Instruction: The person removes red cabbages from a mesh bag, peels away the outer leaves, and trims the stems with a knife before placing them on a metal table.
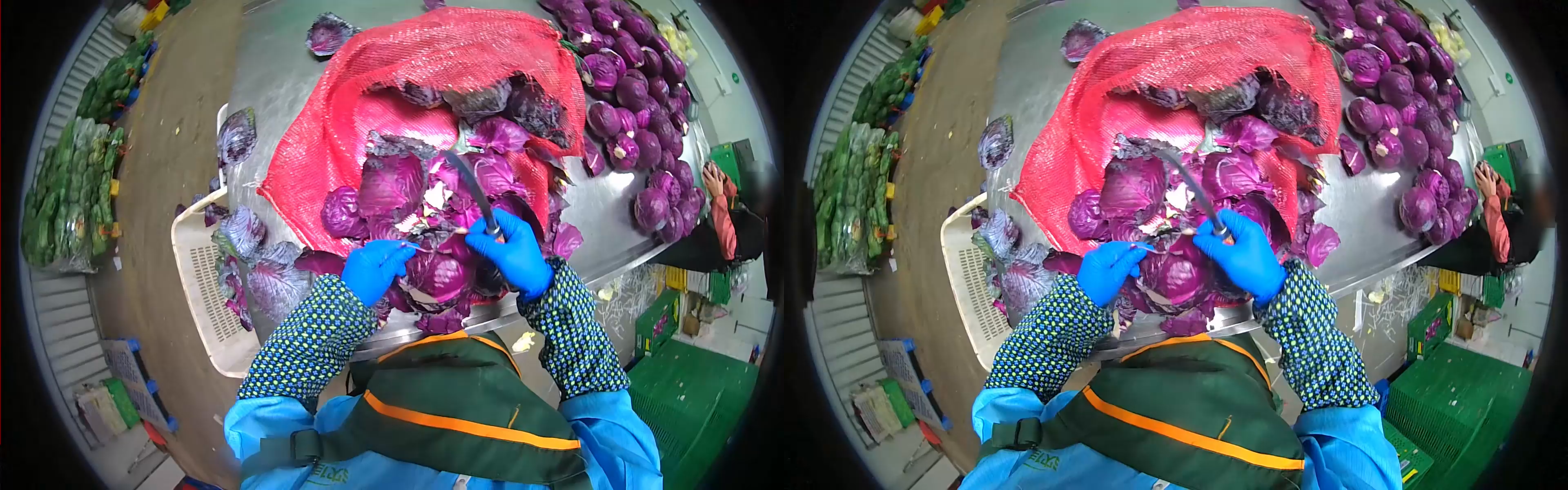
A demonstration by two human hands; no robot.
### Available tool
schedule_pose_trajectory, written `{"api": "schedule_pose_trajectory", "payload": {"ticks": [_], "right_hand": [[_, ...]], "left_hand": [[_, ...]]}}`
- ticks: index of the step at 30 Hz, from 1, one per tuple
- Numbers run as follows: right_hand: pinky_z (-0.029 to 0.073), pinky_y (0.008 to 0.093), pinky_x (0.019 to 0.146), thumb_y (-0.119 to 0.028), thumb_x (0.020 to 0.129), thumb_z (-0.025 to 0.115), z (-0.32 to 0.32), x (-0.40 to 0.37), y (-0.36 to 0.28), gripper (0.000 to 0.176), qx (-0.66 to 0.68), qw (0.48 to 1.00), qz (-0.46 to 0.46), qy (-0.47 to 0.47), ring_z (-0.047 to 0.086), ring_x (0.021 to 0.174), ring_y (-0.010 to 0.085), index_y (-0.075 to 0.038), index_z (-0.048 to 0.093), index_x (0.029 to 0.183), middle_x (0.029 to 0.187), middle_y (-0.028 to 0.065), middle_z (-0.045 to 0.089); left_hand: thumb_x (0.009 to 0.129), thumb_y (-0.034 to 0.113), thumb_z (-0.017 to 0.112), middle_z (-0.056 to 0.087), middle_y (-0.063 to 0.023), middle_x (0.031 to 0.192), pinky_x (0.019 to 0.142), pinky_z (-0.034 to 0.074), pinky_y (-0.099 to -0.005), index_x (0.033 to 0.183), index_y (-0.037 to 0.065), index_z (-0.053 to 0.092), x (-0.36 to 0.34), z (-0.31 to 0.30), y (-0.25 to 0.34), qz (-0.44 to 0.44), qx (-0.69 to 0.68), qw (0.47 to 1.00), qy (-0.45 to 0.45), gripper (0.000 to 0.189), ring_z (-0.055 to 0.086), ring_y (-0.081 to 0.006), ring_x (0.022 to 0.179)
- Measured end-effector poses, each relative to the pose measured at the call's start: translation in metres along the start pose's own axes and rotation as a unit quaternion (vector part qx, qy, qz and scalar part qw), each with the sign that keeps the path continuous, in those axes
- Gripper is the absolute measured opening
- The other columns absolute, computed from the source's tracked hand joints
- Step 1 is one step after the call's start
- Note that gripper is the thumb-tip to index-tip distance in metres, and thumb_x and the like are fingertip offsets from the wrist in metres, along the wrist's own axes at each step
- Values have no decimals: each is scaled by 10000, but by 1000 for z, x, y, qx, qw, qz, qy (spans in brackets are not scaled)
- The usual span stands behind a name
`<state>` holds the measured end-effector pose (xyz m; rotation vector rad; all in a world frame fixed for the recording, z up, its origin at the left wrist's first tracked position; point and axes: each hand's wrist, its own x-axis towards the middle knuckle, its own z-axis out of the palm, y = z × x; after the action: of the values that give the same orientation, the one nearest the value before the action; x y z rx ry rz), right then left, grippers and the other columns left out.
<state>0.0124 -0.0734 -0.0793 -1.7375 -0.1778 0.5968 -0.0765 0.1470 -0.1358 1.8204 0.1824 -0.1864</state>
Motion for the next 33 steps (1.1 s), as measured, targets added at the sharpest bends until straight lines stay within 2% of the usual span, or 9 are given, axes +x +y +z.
{"api": "schedule_pose_trajectory", "payload": {"ticks": [7, 9, 13, 16, 22, 26, 29, 31, 33], "right_hand": [[391, 204, 439, -163, 833, 643, -53, 26, -28, 145, 241, 954, -25, 178, 491, 483, 91, -82, 550, 910, 672, -11, 533], [405, 204, 457, -222, 858, 621, -70, 47, -13, 262, 246, 932, -18, 265, 583, 720, 114, -87, 542, 1068, 879, 28, 587], [442, 258, 658, -253, 827, 682, -61, 22, 32, 318, 78, 987, 30, 139, 534, 829, 94, -69, 585, 1069, 913, -3, 569], [418, 318, 897, -366, 851, 636, -8, -19, 55, 473, -82, 988, 125, -24, 551, 951, 168, -50, 566, 1197, 1012, 44, 608], [468, 192, 502, -336, 892, 557, 2, -40, 39, 433, 223, 953, 204, -17, 556, 927, 106, -15, 541, 1182, 1063, 61, 604], [474, 225, 544, -299, 872, 591, 10, -23, 36, 476, 199, 968, 150, -40, 554, 952, 104, -51, 488, 1265, 1113, 49, 583], [464, 223, 540, -251, 864, 611, 11, -24, 65, 454, 166, 974, 156, -20, 545, 878, 84, -96, 496, 1275, 1119, 24, 578], [468, 217, 551, -203, 866, 610, 3, -39, 59, 442, 180, 968, 175, -24, 550, 905, 93, -103, 496, 1281, 1127, 28, 573], [494, 228, 682, -162, 861, 620, 6, -47, 62, 431, 155, 961, 229, -19, 551, 944, 115, -76, 503, 1267, 1133, 43, 570]], "left_hand": [[905, 197, 579, 635, -89, 775, 745, 501, -322, 948, -5, 653, 23, -28, 40, -82, -276, 957, 34, 219, 620, -168, 739], [916, 193, 557, 628, -139, 934, 846, 476, -347, 1059, -13, 602, 47, -37, 48, 38, -473, 879, 38, 255, 606, -197, 918], [917, 264, 539, 429, -211, 1306, 1035, 330, -397, 1349, -43, 320, 31, 5, 30, 91, -98, 976, 172, 573, 412, -308, 1234], [868, 353, 595, 332, -259, 1368, 1044, 299, -416, 1370, -40, 286, -15, 46, -18, -27, 91, 994, 55, 708, 334, -353, 1276], [845, 168, 636, 503, -155, 1184, 1037, 319, -394, 1225, 2, 479, -23, 7, 36, 35, -215, 972, 84, 443, 422, -283, 1195], [604, 340, 823, 519, -179, 1189, 1005, 329, -462, 1355, 20, 377, 2, 11, 43, 105, 64, 986, 117, 930, 474, -330, 1150], [681, 248, 793, 508, -106, 1164, 941, 383, -370, 1367, 143, 395, 9, 11, 20, 106, 206, 973, 2, 800, 487, -225, 1062], [715, 209, 773, 459, -113, 1231, 928, 406, -353, 1383, 113, 352, 4, 13, 22, -21, 26, 999, 21, 796, 485, -229, 1083], [741, 174, 753, 364, -152, 1351, 973, 398, -360, 1413, 50, 245, -12, 28, -16, 74, 292, 952, 51, 852, 439, -247, 1186]]}}
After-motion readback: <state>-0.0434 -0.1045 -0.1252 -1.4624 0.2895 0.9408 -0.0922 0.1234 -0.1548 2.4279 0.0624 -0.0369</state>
